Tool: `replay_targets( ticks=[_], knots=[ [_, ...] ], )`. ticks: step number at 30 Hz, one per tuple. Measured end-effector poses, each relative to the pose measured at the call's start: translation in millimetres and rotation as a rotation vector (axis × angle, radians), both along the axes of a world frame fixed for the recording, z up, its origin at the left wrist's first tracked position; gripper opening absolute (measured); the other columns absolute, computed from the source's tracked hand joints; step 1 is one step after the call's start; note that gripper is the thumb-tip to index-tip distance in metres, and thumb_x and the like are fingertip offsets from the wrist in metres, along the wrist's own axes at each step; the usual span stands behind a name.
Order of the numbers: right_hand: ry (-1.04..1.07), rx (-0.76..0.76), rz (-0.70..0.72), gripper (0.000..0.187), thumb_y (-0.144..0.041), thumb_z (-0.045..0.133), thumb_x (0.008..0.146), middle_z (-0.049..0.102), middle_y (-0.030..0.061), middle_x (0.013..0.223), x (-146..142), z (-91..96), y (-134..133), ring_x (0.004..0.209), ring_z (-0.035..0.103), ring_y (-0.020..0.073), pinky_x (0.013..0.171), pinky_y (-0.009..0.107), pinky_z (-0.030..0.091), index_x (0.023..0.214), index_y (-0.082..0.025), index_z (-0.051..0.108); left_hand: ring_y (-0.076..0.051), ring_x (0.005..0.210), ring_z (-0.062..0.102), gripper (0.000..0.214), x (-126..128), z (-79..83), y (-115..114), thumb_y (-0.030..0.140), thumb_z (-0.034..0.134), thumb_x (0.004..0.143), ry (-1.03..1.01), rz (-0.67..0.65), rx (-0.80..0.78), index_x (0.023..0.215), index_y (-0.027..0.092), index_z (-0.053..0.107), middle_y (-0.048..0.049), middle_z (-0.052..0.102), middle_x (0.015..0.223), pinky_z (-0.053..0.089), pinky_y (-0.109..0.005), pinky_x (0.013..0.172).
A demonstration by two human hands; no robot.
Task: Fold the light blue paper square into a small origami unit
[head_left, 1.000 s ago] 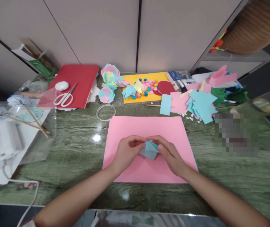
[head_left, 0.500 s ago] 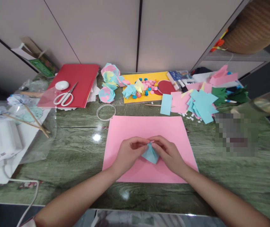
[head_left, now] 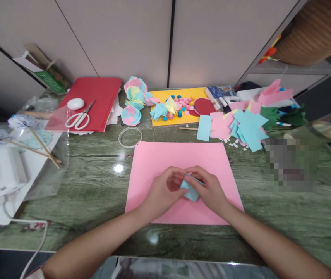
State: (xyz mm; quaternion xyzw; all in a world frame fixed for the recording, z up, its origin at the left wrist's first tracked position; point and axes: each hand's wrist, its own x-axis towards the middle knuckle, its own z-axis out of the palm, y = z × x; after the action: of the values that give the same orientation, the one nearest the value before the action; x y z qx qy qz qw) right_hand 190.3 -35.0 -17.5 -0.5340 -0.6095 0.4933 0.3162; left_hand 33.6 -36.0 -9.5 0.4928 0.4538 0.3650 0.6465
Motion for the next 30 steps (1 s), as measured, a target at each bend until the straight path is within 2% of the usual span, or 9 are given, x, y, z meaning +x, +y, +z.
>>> replay_targets(
  ticks=[4,7,12,16,19,25,30],
  knots=[
    [0.036,0.017,0.006,0.021,-0.033,0.042,0.083,0.052,-0.0032,0.06,0.0,1.1,-0.9,0.054,0.05,0.0109,0.048,0.021,0.038,0.099,-0.022,0.051,-0.015,0.079,0.055,0.025,-4.7,-2.4,6.4,0.017,0.063,0.066,-0.129,0.017,-0.067,0.09,0.016,0.055,-0.005,0.059,0.084,0.044,-0.027,0.071],
    [0.088,0.037,-0.011,0.024,-0.032,0.042,0.084,0.048,-0.004,0.058,0.2,0.3,-1.0,0.053,0.048,0.0108,0.048,0.022,0.038,0.106,-0.023,0.047,-0.013,0.075,0.054,0.023,-9.3,-2.8,12.1,0.018,0.064,0.066,-0.242,0.099,-0.163,0.088,0.016,0.058,-0.0036,0.059,0.08,0.042,-0.025,0.069],
    [0.105,0.028,0.009,0.02,-0.032,0.045,0.082,0.057,0.0018,0.081,0.8,-0.2,-0.7,0.061,0.053,0.0113,0.051,0.023,0.044,0.098,-0.024,0.053,-0.011,0.064,0.052,0.021,-12.1,-4.4,16.9,0.02,0.065,0.064,-0.383,0.196,-0.365,0.084,0.017,0.06,-0.0007,0.057,0.071,0.039,-0.023,0.06],
    [0.058,0.042,0.02,0.02,-0.032,0.052,0.078,0.058,0.0029,0.087,1.1,0.8,-0.6,0.072,0.055,0.0137,0.06,0.025,0.046,0.096,-0.023,0.056,-0.011,0.064,0.053,0.021,-12.7,-5.0,17.6,0.023,0.065,0.064,-0.416,0.221,-0.477,0.083,0.019,0.06,-0.0006,0.059,0.075,0.039,-0.023,0.058],
    [0.035,0.066,0.016,0.02,-0.031,0.055,0.076,0.059,0.0027,0.089,1.4,0.8,-0.2,0.075,0.055,0.0145,0.065,0.027,0.046,0.095,-0.024,0.056,-0.012,0.067,0.054,0.021,-12.6,-3.7,17.0,0.024,0.064,0.066,-0.424,0.207,-0.471,0.085,0.018,0.059,-0.0026,0.059,0.08,0.04,-0.024,0.059],
    [-0.042,0.155,-0.015,0.014,-0.03,0.056,0.076,0.06,0.0024,0.082,1.0,0.9,0.4,0.074,0.054,0.0154,0.066,0.028,0.044,0.088,-0.023,0.059,-0.014,0.076,0.055,0.027,-10.2,-1.5,13.8,0.02,0.065,0.065,-0.351,0.098,-0.306,0.09,0.016,0.056,-0.0042,0.059,0.084,0.041,-0.026,0.068],
    [-0.052,0.175,0.006,0.014,-0.029,0.055,0.076,0.059,0.0025,0.082,0.0,2.3,1.3,0.075,0.054,0.0157,0.066,0.028,0.043,0.088,-0.023,0.059,-0.013,0.072,0.055,0.026,-9.9,-3.6,13.5,0.019,0.065,0.064,-0.318,0.126,-0.294,0.088,0.018,0.056,-0.0027,0.06,0.082,0.041,-0.024,0.065]
  ],
)
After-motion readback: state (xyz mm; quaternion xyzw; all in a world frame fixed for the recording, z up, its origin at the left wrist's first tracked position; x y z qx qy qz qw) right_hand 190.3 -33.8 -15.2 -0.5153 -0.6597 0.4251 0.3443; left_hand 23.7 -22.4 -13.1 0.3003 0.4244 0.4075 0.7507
